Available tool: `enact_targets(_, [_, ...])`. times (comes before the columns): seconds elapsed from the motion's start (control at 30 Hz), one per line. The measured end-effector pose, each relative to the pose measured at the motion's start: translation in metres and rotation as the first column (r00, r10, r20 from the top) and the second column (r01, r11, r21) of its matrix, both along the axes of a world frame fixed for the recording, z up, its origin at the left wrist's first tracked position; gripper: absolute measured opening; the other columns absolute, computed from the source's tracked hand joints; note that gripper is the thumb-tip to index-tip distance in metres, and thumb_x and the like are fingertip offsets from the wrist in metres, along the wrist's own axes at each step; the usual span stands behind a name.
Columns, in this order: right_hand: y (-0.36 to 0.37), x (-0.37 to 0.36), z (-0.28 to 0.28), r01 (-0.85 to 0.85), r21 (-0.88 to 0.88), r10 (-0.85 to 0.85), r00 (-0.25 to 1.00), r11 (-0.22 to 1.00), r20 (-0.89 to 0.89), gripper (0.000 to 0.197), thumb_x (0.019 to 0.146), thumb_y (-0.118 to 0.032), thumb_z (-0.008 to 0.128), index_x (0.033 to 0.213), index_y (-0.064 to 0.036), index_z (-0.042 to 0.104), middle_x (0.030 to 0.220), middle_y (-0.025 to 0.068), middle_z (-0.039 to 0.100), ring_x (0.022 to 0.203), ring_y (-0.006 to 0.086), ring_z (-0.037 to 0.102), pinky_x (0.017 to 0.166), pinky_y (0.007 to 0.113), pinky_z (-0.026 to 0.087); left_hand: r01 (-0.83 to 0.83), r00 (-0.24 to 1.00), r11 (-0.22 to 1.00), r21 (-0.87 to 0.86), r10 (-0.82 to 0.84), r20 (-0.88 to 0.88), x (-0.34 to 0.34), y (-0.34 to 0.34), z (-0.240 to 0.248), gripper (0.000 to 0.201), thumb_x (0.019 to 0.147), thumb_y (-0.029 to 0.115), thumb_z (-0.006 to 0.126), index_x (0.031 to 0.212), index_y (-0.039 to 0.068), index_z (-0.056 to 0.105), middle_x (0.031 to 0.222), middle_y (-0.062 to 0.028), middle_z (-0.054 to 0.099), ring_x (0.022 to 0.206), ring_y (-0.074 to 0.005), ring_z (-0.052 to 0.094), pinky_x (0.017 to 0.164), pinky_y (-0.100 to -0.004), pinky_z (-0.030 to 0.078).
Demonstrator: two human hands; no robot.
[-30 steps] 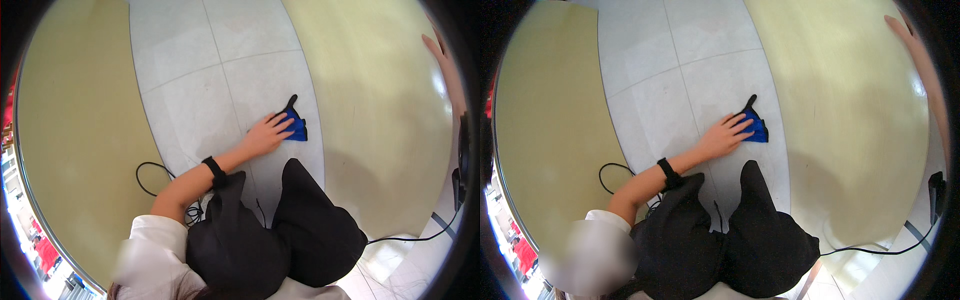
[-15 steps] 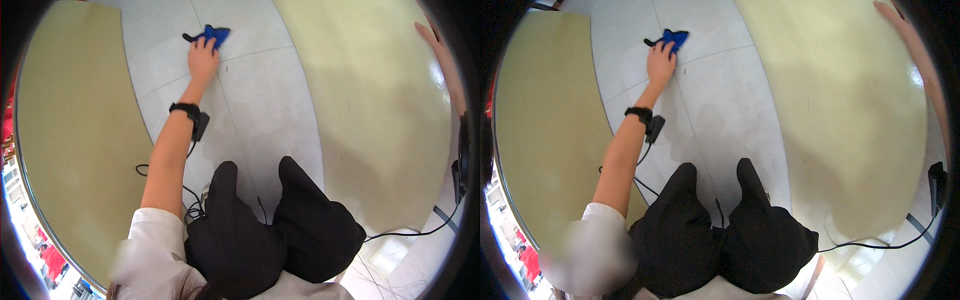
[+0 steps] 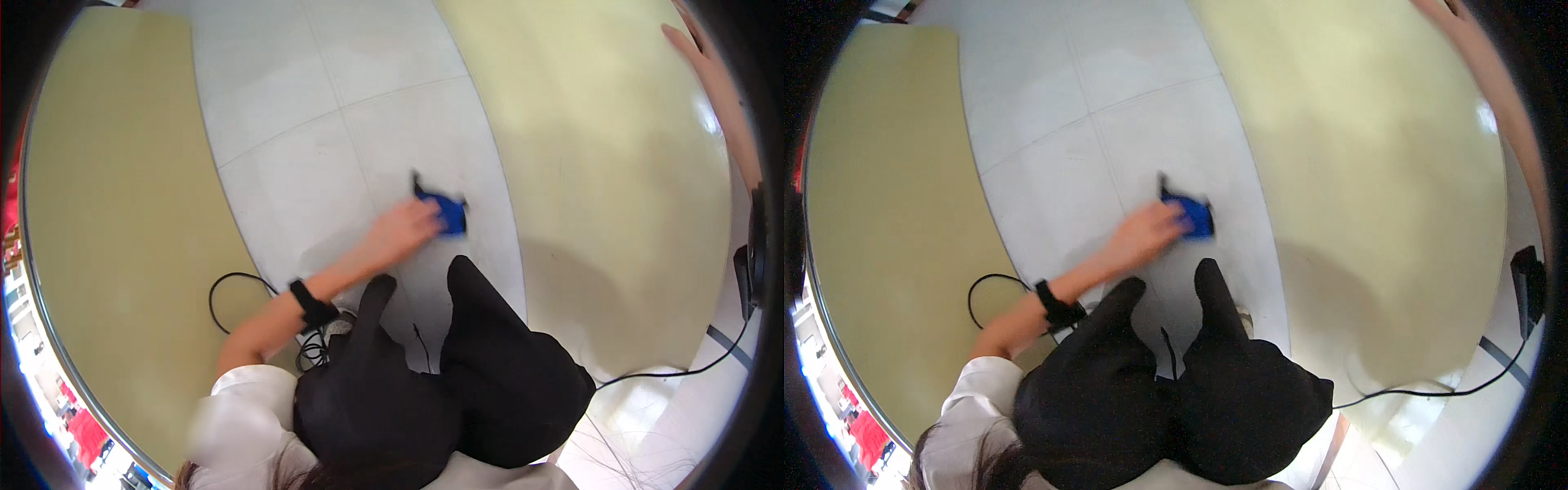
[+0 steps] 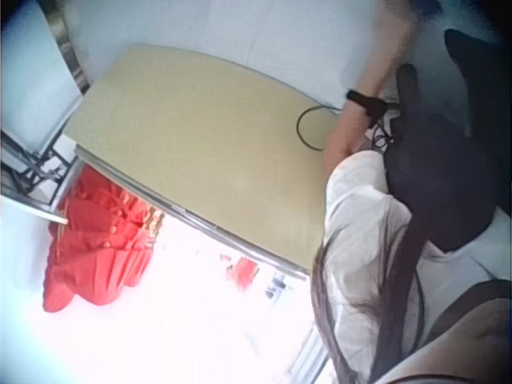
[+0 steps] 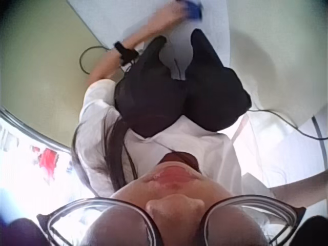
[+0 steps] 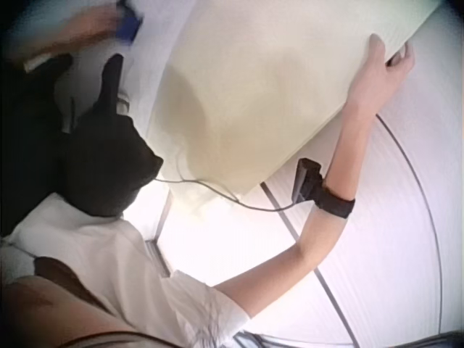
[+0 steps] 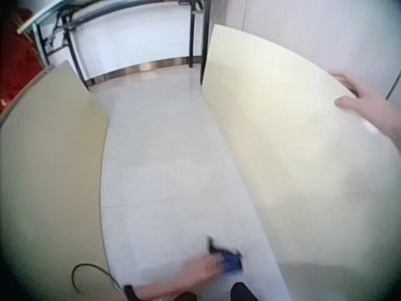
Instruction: Clean a table top with a cloth and then move the folded table against a wall.
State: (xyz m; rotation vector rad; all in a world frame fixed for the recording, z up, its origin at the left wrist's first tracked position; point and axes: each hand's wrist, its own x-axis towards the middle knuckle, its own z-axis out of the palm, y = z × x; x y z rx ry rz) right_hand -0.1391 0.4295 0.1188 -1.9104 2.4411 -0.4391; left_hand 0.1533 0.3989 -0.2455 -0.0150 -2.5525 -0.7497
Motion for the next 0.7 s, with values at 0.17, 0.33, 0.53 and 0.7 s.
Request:
enact_targets(0.17, [-0.009, -0.051, -0.009, -0.009, -0.004, 0.01, 0.946, 1.0, 0.323, 0.063, 0.082, -0.014, 0.057, 0.132, 0.0093, 0.025, 0.123, 0.0224, 0.048, 0.109, 0.0276, 0.05, 0.094, 0.033, 0.038, -0.674, 0.739, 0.736, -0.068, 0.671, -0.057, 0.005, -0.164, 0.025, 0.035, 0.074, 0.001, 0.053, 0.106, 0.012, 0.06, 0.107, -0.013, 0.056, 0.094, -0.0339, 0.048, 0.084, -0.0413, 0.04])
enact_targets(0.33, [-0.009, -0.055, -0.014, -0.018, -0.014, 0.021, 0.957, 1.0, 0.29, 0.065, 0.083, -0.015, 0.056, 0.133, 0.0093, 0.023, 0.125, 0.0247, 0.047, 0.113, 0.0304, 0.048, 0.097, 0.035, 0.035, -0.8, 0.546, 0.521, -0.297, 0.838, -0.002, 0.027, -0.255, -0.038, 0.037, 0.085, 0.022, 0.053, 0.122, 0.017, 0.054, 0.123, -0.015, 0.05, 0.114, -0.0356, 0.043, 0.094, -0.0427, 0.036])
enact_targets(0.53, [0.002, -0.034, -0.023, 0.544, -0.115, -0.532, 0.838, 0.831, 0.117, 0.059, 0.085, -0.035, 0.059, 0.131, -0.0017, 0.044, 0.13, 0.0094, 0.047, 0.119, 0.0178, 0.044, 0.101, 0.028, 0.03, -0.745, 0.637, 0.593, -0.305, 0.769, -0.059, -0.044, -0.242, -0.046, 0.041, 0.087, 0.033, 0.049, 0.125, 0.018, 0.052, 0.129, -0.0157, 0.048, 0.121, -0.0373, 0.04, 0.099, -0.047, 0.031])
enact_targets(0.7, [0.01, -0.049, -0.027, 0.478, -0.044, -0.444, 0.843, 0.877, 0.306, 0.059, 0.084, -0.033, 0.06, 0.131, -0.0012, 0.043, 0.13, 0.0083, 0.048, 0.118, 0.0169, 0.045, 0.1, 0.026, 0.031, -0.608, 0.779, 0.737, -0.296, 0.626, -0.04, -0.12, -0.192, -0.039, 0.036, 0.084, 0.028, 0.053, 0.119, 0.017, 0.056, 0.126, -0.0141, 0.05, 0.121, -0.0342, 0.041, 0.1, -0.0466, 0.03])
